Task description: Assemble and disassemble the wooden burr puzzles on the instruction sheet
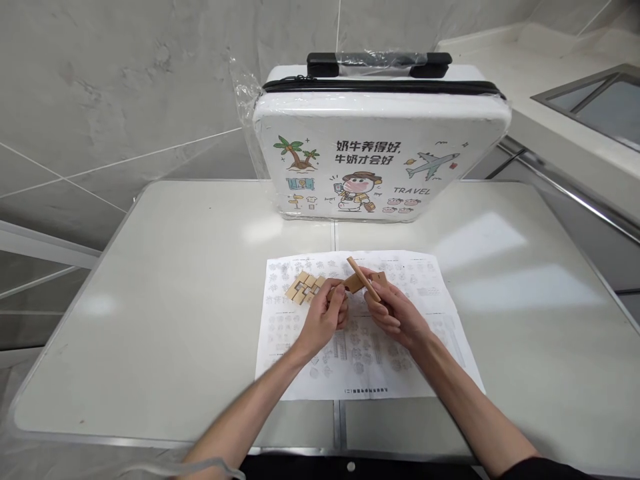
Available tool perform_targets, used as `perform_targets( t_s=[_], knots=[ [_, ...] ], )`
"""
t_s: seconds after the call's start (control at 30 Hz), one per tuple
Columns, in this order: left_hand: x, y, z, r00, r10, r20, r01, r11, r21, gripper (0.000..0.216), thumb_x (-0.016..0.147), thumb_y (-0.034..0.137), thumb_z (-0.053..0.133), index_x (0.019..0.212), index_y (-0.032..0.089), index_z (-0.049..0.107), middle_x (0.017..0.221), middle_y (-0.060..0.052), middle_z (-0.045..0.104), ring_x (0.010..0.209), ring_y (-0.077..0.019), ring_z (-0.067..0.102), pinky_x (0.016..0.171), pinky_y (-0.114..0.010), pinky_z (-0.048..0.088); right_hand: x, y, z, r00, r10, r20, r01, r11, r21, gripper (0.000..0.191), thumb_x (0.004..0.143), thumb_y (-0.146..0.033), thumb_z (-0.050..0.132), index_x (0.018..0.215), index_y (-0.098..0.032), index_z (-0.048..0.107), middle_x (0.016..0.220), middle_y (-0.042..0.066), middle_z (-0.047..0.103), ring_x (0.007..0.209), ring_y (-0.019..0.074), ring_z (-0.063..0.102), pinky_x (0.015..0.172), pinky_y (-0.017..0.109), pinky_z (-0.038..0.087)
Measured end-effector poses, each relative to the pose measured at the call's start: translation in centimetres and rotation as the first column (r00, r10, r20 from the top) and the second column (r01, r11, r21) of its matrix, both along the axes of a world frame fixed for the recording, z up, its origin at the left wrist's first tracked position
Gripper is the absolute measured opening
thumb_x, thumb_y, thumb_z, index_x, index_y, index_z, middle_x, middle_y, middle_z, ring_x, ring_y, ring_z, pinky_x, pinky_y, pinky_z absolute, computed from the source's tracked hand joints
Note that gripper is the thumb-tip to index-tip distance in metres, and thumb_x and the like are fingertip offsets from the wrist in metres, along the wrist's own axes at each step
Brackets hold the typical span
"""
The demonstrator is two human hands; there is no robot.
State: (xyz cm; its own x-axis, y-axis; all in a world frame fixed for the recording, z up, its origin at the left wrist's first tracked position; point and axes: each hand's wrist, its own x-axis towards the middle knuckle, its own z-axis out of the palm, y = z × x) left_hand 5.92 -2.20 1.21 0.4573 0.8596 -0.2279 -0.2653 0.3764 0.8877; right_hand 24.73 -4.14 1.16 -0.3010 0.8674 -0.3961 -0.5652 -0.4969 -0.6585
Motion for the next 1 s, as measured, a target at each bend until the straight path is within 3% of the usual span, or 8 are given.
perform_targets(
  t_s=[0.2,0.67,0.87,1.0],
  knots=[
    [-0.2,0.2,-0.1,0.997,-0.044,-0.056,0.047,0.998,0.048,0.039,0.104,0.06,0.057,0.105,0.021,0.057,0.067,0.009,0.034,0.049,-0.0068,0.024,0.044,-0.023,0.024,0.9,0.2,0.2,0.998,0.065,0.023,-0.064,0.997,-0.039,0.046,0.098,-0.046,0.074,0.137,-0.024,0.061,0.059,-0.01,0.049,0.035,0.0037,0.022,0.029,0.012,0.024],
    [0.2,0.2,0.0,1.0,-0.004,0.008,0.003,1.0,0.025,0.036,0.105,0.057,0.058,0.097,0.022,0.052,0.068,0.01,0.029,0.049,-0.0059,0.023,0.046,-0.021,0.026,0.1,0.1,0.2,1.0,0.015,-0.009,-0.015,0.999,-0.03,0.047,0.1,-0.045,0.073,0.141,-0.027,0.059,0.062,-0.01,0.049,0.038,0.0035,0.022,0.031,0.011,0.026],
    [0.2,0.1,-0.1,1.0,-0.016,-0.017,0.016,0.999,0.042,0.036,0.106,0.056,0.058,0.105,0.021,0.057,0.067,0.009,0.031,0.05,-0.0069,0.025,0.045,-0.022,0.025,0.3,0.1,0.0,0.998,0.054,0.021,-0.053,0.997,-0.063,0.029,0.098,-0.046,0.075,0.111,-0.022,0.064,0.06,-0.009,0.05,0.038,0.0027,0.023,0.03,0.011,0.024],
    [0.4,0.1,-0.1,1.0,-0.004,0.007,0.004,1.0,0.016,0.035,0.107,0.054,0.057,0.098,0.021,0.052,0.066,0.01,0.033,0.05,-0.0064,0.026,0.047,-0.022,0.027,-0.5,-0.1,-0.6,0.997,0.075,-0.001,-0.075,0.996,-0.045,0.032,0.098,-0.047,0.076,0.092,-0.02,0.06,0.064,-0.007,0.054,0.038,0.0012,0.027,0.031,0.01,0.027]
  ],
)
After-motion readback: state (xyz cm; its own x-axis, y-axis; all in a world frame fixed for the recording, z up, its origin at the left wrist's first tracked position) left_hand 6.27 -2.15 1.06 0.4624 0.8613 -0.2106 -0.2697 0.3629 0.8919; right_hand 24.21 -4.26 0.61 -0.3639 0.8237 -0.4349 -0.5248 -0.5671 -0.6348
